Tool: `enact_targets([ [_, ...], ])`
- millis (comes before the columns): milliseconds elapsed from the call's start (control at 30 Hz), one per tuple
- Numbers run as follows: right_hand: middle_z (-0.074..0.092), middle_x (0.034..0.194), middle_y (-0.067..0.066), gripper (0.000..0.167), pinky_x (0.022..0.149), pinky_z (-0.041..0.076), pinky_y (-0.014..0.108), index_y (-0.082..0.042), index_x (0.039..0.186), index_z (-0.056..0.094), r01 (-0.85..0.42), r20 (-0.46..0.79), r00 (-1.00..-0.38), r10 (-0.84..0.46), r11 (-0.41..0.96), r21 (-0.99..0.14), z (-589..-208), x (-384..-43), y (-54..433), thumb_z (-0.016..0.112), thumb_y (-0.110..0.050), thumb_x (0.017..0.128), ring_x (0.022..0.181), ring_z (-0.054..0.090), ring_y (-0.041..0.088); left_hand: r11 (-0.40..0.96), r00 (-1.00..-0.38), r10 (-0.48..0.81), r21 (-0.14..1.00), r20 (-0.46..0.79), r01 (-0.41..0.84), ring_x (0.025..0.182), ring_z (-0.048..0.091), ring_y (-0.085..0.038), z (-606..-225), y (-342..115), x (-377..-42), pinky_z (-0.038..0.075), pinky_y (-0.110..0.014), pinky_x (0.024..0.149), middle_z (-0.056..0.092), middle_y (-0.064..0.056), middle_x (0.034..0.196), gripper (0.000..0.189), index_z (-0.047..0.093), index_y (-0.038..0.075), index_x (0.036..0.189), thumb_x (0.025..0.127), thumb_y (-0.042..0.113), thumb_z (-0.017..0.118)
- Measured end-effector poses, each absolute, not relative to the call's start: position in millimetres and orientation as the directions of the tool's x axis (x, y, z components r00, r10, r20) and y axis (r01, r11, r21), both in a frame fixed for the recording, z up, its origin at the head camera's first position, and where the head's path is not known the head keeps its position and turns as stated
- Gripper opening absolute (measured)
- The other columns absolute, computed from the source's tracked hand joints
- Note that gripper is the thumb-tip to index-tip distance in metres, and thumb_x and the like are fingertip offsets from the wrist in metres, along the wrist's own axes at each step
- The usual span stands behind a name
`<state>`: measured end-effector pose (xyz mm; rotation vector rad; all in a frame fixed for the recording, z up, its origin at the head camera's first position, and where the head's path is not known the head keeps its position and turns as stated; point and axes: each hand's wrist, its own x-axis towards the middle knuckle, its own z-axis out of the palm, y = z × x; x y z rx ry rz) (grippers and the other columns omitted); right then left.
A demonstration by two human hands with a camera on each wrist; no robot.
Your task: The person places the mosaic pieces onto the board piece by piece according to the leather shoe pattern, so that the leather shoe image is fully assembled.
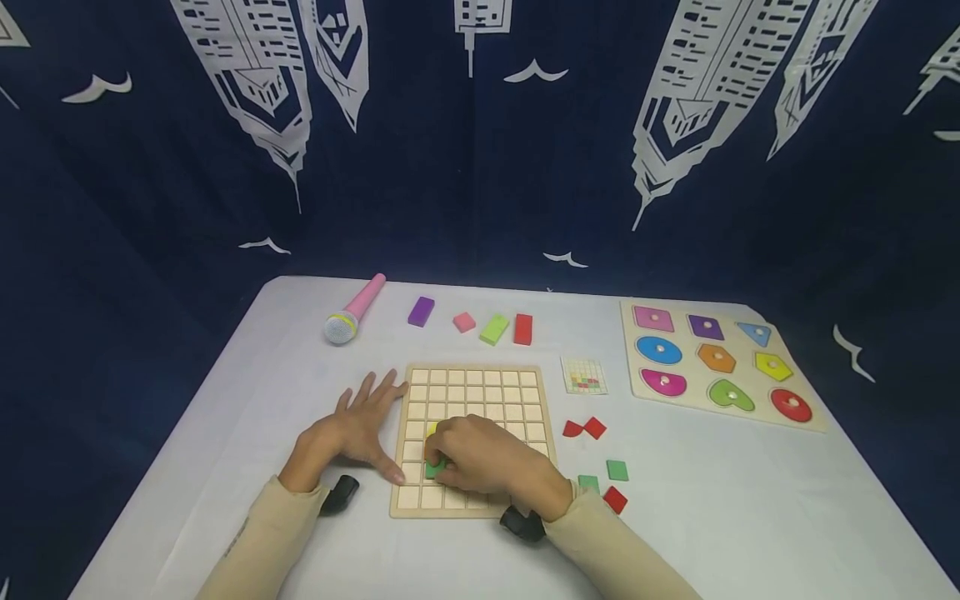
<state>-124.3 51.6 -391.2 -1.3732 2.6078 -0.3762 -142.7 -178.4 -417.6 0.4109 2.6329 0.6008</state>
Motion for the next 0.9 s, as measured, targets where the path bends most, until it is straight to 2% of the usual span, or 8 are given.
enact_targets([
  [300,0.063,0.083,-0.012,0.01,0.071,0.048,0.017,-0.019,0.085,0.073,-0.764,-0.045,-0.598,-0.8,0.586,-0.27,-398.5,-122.9,43.5,0.082,-0.019,0.082,0.073,0.051,0.001,0.864,-0.872,0.368,0.465,-0.323,0.193,0.153,-0.006,-0.047,-416.6,-176.3,-140.7,0.001,-0.071,0.119,0.001,-0.021,0.168,0.143,0.018,0.007,0.159,0.05,0.051,0.097],
  [500,0.066,0.083,-0.012,0.006,0.072,0.05,0.018,-0.018,0.084,0.076,-0.763,-0.035,-0.603,-0.797,0.589,-0.267,-399.5,-120.7,43.5,0.081,-0.015,0.083,0.076,0.054,0.001,0.868,-0.869,0.365,0.46,-0.333,0.189,0.153,-0.007,-0.046,-418.1,-176.0,-141.1,0.0,-0.07,0.119,0.0,-0.021,0.168,0.143,0.017,0.007,0.159,0.049,0.052,0.097],
  [633,0.067,0.083,-0.012,0.009,0.074,0.052,0.019,-0.019,0.084,0.077,-0.774,-0.006,-0.61,-0.793,0.597,-0.209,-398.9,-115.3,43.7,0.077,-0.01,0.084,0.079,0.057,0.003,0.871,-0.87,0.364,0.454,-0.333,0.19,0.153,-0.007,-0.046,-418.6,-175.8,-141.6,0.0,-0.07,0.119,-0.001,-0.02,0.168,0.143,0.017,0.007,0.16,0.05,0.053,0.097],
  [800,0.074,0.099,-0.008,0.009,0.081,0.055,0.022,-0.019,0.093,0.08,-0.786,0.025,-0.615,-0.788,0.611,-0.095,-396.2,-100.2,48.6,0.075,-0.013,0.088,0.089,0.065,0.009,0.868,-0.873,0.365,0.457,-0.324,0.193,0.153,-0.005,-0.047,-417.3,-175.1,-141.2,0.001,-0.071,0.119,0.001,-0.021,0.168,0.141,0.019,0.007,0.159,0.05,0.051,0.097],
  [900,0.075,0.106,-0.008,0.01,0.078,0.055,0.022,-0.019,0.095,0.081,-0.802,0.05,-0.597,-0.801,0.597,-0.024,-395.4,-91.8,53.3,0.074,-0.015,0.089,0.088,0.065,0.011,0.869,-0.875,0.361,0.456,-0.324,0.19,0.153,-0.005,-0.047,-416.4,-174.8,-140.9,0.002,-0.071,0.118,0.001,-0.021,0.168,0.141,0.02,0.007,0.159,0.05,0.051,0.097],
])
